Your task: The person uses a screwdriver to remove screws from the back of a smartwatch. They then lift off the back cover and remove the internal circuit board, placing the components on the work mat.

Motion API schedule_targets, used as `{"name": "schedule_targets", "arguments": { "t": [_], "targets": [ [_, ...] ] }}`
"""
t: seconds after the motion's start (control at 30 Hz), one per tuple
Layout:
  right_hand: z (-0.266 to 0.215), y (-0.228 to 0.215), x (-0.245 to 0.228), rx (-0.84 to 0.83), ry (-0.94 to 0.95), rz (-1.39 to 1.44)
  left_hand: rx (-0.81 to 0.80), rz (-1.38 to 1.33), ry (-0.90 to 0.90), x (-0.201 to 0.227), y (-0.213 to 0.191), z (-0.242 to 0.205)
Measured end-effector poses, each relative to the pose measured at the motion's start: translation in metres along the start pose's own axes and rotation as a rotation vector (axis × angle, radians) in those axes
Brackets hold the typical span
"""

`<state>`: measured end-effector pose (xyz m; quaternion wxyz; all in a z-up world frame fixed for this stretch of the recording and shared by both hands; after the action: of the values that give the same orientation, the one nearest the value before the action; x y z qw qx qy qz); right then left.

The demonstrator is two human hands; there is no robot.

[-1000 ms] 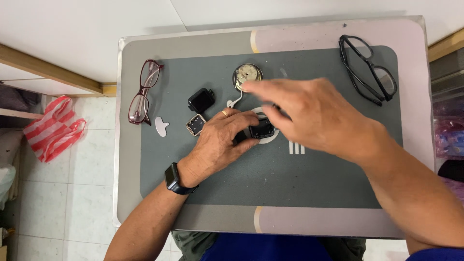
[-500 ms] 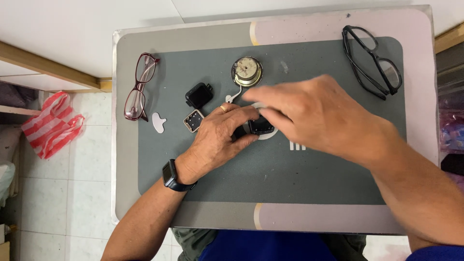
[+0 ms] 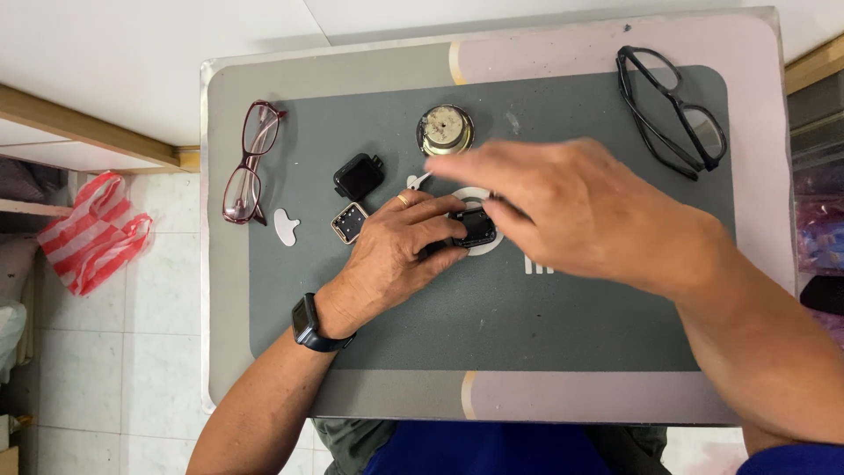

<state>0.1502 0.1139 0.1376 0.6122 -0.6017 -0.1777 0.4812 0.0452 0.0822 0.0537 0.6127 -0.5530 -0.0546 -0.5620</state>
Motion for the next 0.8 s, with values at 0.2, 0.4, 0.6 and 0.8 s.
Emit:
{"name": "schedule_targets", "arguments": {
  "t": [0.2,0.4,0.6,0.8],
  "targets": [
    [-0.01,0.008,0.011,0.216,0.042,-0.426,0.007,0.012,0.018,0.001,0.0,0.0],
    [-0.005,0.004,-0.01,0.073,-0.06,0.019,0.016,0.008,0.051,0.005,-0.001,0.003],
    [-0.001,-0.002,0.002,0.17,0.021,-0.23,-0.007,0.013,0.022,0.004,0.0,0.001],
    [-0.007,0.006,0.003,0.215,-0.018,-0.371,-0.006,0.023,0.018,0.001,0.001,0.0]
  ]
}}
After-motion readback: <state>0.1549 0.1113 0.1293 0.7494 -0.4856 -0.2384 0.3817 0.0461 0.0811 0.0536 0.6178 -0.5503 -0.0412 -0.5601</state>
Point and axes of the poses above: each hand's wrist, its own z-axis towards the middle knuckle, its own y-axis out of the palm, x = y × z, the point moved 9 cm from there along z, towards the middle knuckle, and after that the axes turned 7 degrees about -z, right-handed, at the moved point
